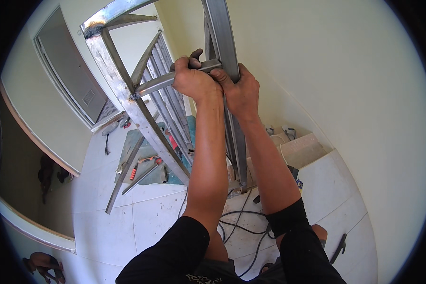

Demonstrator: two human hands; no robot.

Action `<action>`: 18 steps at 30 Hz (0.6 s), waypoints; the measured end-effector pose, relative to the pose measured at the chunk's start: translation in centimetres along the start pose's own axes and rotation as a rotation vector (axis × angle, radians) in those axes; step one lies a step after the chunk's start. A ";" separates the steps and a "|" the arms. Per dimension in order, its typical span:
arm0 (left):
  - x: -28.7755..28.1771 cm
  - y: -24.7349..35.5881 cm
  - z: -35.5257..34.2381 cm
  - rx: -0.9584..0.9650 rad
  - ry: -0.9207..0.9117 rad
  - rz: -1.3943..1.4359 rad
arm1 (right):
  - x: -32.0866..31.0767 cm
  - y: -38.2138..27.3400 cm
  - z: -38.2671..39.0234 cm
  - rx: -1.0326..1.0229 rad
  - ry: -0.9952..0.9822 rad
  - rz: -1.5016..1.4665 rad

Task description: The person welds a metal frame structure using a handheld welding torch, creating bright sparks and fusing metal joints. They reposition the frame, hammer the welded joints to align them, and measure the structure with a tape measure.

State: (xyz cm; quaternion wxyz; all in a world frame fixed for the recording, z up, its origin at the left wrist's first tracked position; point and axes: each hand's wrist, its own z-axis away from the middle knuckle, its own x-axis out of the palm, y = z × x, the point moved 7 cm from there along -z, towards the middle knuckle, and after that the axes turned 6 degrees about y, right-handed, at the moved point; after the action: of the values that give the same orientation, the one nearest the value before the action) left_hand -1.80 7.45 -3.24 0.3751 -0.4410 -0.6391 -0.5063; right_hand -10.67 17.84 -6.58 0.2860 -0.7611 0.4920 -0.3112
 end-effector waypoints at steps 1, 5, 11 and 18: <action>0.1 0.0 0.1 -0.002 -0.006 -0.008 | -0.1 -0.1 -0.1 -0.009 0.004 -0.002; 0.1 -0.4 0.2 -0.007 -0.019 -0.016 | -0.3 -0.3 -0.2 -0.035 0.029 0.001; 0.2 -0.2 0.0 -0.032 0.018 -0.052 | -0.1 -0.4 -0.3 0.022 0.019 0.084; -0.5 -1.8 0.5 0.027 -0.217 -0.335 | -1.8 2.0 -0.9 0.071 -0.030 0.146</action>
State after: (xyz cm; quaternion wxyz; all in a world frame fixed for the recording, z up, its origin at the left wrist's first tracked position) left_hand -3.37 7.64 -4.37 0.2201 -0.3754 -0.7470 -0.5027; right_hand -13.01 18.67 -7.84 0.3419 -0.7170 0.5308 -0.2953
